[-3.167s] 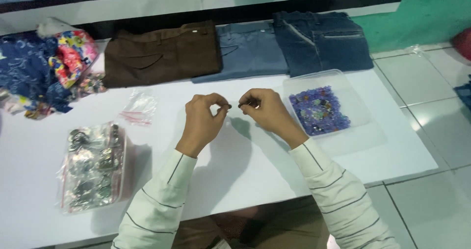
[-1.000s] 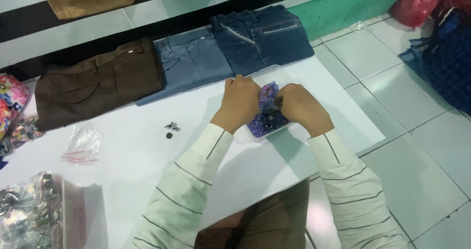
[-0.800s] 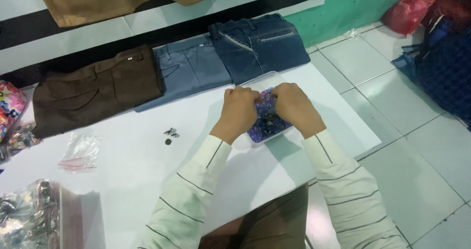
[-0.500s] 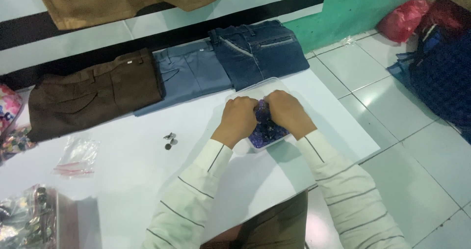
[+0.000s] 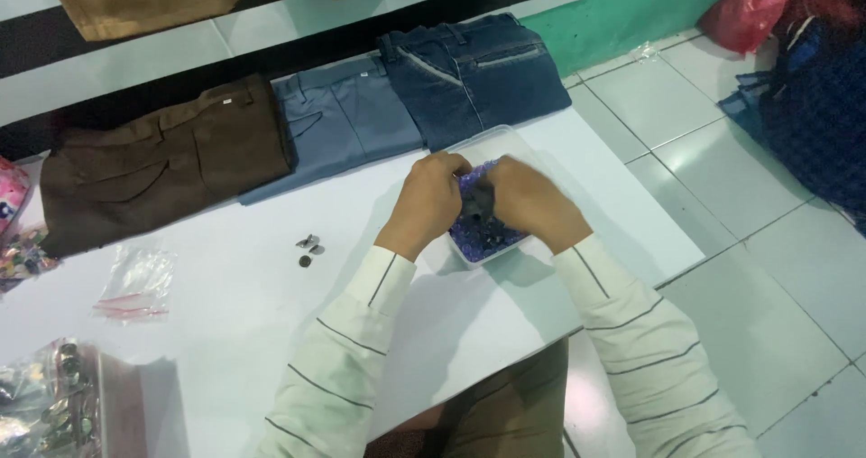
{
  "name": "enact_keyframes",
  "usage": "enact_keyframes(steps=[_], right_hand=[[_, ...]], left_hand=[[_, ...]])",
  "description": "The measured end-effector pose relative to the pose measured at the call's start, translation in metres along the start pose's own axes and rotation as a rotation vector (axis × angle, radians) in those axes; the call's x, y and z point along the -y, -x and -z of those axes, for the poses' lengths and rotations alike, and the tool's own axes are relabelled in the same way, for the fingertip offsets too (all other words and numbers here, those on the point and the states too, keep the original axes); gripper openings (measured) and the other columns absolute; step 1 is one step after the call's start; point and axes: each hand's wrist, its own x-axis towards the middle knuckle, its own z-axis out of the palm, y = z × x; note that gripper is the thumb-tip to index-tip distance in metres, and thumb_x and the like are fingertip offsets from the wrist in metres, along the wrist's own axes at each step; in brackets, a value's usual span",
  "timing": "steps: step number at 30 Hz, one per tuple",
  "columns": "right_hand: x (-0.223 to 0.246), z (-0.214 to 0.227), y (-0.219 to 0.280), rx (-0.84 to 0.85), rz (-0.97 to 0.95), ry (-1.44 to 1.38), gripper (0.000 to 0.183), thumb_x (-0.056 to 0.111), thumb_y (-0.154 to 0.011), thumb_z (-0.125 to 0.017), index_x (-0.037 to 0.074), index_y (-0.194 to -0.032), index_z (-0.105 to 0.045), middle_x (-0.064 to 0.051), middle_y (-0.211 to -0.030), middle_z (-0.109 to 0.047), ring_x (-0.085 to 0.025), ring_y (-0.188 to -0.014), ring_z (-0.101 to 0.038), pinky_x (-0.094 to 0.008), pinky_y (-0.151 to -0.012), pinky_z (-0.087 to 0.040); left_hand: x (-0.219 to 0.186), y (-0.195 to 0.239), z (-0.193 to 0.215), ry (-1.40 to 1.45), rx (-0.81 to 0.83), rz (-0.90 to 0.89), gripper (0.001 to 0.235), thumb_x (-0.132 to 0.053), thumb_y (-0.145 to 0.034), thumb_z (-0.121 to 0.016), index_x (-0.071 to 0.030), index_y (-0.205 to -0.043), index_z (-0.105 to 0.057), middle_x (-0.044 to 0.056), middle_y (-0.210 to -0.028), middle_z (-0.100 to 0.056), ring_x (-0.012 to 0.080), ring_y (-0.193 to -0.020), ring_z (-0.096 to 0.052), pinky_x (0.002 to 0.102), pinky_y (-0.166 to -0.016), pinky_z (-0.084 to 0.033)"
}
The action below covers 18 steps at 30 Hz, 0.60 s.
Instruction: Sorting and packing small metal studs and blue garment accessories into a plastic container.
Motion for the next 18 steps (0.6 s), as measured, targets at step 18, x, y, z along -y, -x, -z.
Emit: enact_keyframes(steps=[18], right_hand=[[-0.008, 0.003, 0.0, -0.04, 0.032, -0.015, 0.037, -0.006, -0.087, -0.054, -0.006, -0.12, -0.071, -0.028, -0.109, -0.072, -0.042, -0.1, -0.071, -0.046, -0.082, -0.059]], left_hand=[[0.023, -0.002, -0.011, -0.227, -0.144, -0.148, 0.031, 0.007, -0.089, -0.056, -0.006, -0.108, -0.076, 0.013, -0.092, -0.073, 0.0286, -0.104, -0.062, 0.042, -0.098, -0.039]])
